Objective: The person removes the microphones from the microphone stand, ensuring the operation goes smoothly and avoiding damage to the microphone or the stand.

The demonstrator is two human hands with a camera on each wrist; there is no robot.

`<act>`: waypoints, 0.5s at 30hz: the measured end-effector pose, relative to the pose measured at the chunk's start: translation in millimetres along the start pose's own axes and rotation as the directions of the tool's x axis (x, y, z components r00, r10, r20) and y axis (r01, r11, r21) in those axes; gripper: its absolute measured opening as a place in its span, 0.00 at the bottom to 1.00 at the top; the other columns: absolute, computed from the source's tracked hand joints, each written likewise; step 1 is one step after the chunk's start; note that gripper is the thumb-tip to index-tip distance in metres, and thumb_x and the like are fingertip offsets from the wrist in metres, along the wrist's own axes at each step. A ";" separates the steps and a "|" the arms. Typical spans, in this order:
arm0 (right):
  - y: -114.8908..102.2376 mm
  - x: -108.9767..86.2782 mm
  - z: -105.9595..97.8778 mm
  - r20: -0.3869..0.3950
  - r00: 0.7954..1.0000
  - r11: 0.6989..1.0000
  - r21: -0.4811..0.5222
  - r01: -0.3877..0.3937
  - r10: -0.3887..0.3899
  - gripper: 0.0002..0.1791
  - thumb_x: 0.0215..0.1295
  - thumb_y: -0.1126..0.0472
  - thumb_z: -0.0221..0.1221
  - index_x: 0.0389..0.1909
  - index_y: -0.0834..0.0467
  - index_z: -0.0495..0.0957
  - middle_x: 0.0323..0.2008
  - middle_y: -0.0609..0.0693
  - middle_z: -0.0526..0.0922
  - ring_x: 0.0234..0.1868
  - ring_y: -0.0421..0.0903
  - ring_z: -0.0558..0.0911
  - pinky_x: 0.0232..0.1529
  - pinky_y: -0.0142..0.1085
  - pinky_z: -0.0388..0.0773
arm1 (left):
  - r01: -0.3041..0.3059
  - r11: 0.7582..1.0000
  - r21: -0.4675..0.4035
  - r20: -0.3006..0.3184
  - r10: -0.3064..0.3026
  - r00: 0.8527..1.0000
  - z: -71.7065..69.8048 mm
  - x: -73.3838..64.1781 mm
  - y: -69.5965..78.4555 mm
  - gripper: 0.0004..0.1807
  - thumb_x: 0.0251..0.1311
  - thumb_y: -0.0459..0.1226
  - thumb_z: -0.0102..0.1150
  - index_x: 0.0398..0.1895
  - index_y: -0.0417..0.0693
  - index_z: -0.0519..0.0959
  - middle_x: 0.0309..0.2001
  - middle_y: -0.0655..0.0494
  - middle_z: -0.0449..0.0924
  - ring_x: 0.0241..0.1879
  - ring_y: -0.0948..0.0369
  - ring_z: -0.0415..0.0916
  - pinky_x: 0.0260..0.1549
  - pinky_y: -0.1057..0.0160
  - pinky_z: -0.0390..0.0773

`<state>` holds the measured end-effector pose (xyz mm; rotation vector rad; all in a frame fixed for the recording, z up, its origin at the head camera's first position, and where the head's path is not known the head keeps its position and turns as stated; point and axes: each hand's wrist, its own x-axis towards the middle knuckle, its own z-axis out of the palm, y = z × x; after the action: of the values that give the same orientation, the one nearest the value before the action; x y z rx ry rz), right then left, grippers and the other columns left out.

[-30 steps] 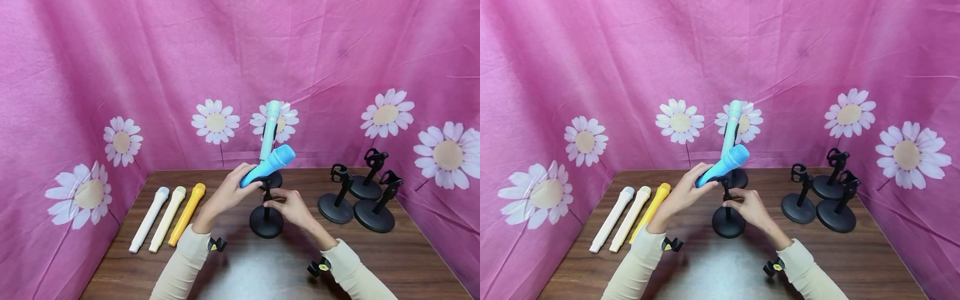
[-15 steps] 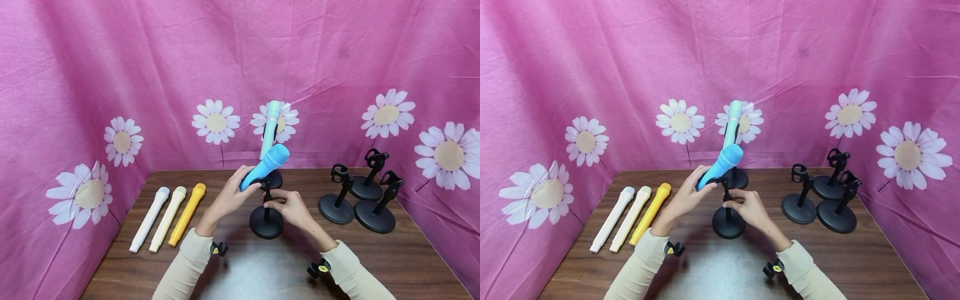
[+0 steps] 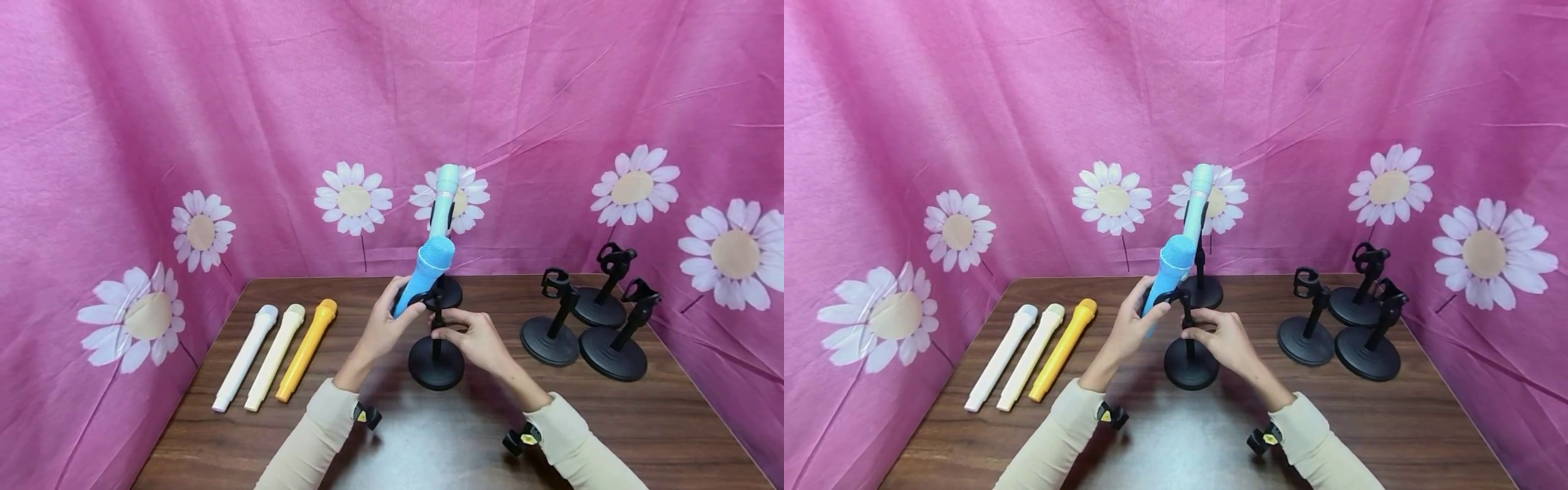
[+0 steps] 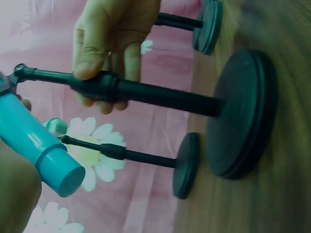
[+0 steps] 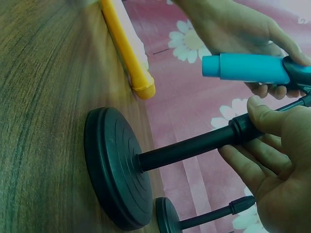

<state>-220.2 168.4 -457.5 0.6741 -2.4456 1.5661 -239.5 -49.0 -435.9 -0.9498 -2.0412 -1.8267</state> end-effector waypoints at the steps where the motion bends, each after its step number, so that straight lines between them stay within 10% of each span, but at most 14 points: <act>1: -0.4 -0.3 0.0 0.000 1.000 1.000 0.000 -0.002 0.002 0.12 0.65 0.60 0.74 0.48 0.48 0.90 0.45 0.50 0.93 0.50 0.38 0.89 0.51 0.39 0.89 | -0.002 1.000 -0.029 -0.009 0.002 1.000 1.5 -1.0 -1.3 0.25 0.76 0.39 0.63 0.71 0.40 0.72 0.58 0.41 0.76 0.53 0.62 0.73 0.50 0.68 0.75; 15: 3.7 -0.1 4.4 -0.037 0.999 0.999 -0.050 -0.003 0.001 0.16 0.63 0.61 0.75 0.51 0.58 0.90 0.45 0.49 0.94 0.51 0.44 0.90 0.51 0.45 0.90 | -0.060 0.954 -0.295 -0.152 0.015 0.988 13.6 -4.5 -20.7 0.30 0.69 0.42 0.71 0.66 0.30 0.78 0.54 0.57 0.74 0.54 0.63 0.73 0.55 0.70 0.73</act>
<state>-221.3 165.8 -462.4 0.6292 -2.4502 1.4992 -245.4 -37.5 -457.5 -0.8863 -1.6788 -2.1565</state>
